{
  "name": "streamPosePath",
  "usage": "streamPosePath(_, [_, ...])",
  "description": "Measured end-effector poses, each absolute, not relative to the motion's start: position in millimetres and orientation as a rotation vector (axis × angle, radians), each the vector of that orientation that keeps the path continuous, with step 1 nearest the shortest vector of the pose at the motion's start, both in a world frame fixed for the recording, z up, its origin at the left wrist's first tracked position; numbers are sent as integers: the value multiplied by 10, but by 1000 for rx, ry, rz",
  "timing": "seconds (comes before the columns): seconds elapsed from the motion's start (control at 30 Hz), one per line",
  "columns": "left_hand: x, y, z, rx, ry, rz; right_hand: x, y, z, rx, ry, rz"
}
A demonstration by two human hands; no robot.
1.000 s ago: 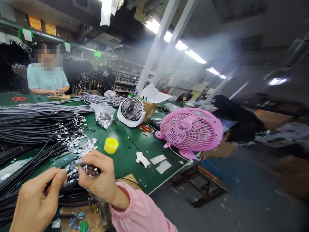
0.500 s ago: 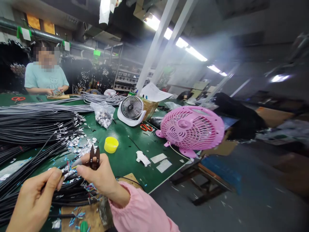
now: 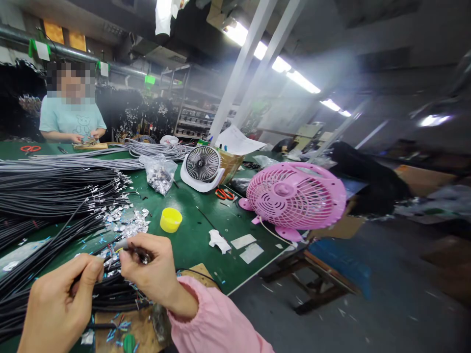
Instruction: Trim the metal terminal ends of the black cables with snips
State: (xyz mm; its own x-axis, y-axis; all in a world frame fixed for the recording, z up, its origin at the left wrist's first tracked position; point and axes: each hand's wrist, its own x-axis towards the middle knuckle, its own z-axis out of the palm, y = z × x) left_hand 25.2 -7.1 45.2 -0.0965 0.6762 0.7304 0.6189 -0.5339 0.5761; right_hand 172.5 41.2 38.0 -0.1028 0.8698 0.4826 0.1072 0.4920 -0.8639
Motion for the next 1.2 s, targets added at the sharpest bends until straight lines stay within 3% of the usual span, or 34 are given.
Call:
streamPosePath(0.1, [253, -63, 436, 2063, 1513, 1727, 1745, 442, 364, -985, -1517, 1050])
streamPosePath(0.23, [223, -15, 433, 2020, 1529, 1581, 1771, 543, 294, -992, -1419, 1654])
streamPosePath(0.3, [202, -2, 438, 1992, 1513, 1513, 1770, 578, 267, -938, -1377, 1770])
streamPosePath(0.57, [169, -9, 464, 1931, 1480, 1394, 1760, 512, 361, -860, -1355, 1632])
streamPosePath(0.83, [90, -38, 173, 2310, 1602, 1748, 1768, 572, 259, -829, -1310, 1610])
streamPosePath(1.2, [88, -47, 193, 2272, 1401, 1727, 1778, 533, 181, -817, -1538, 1487])
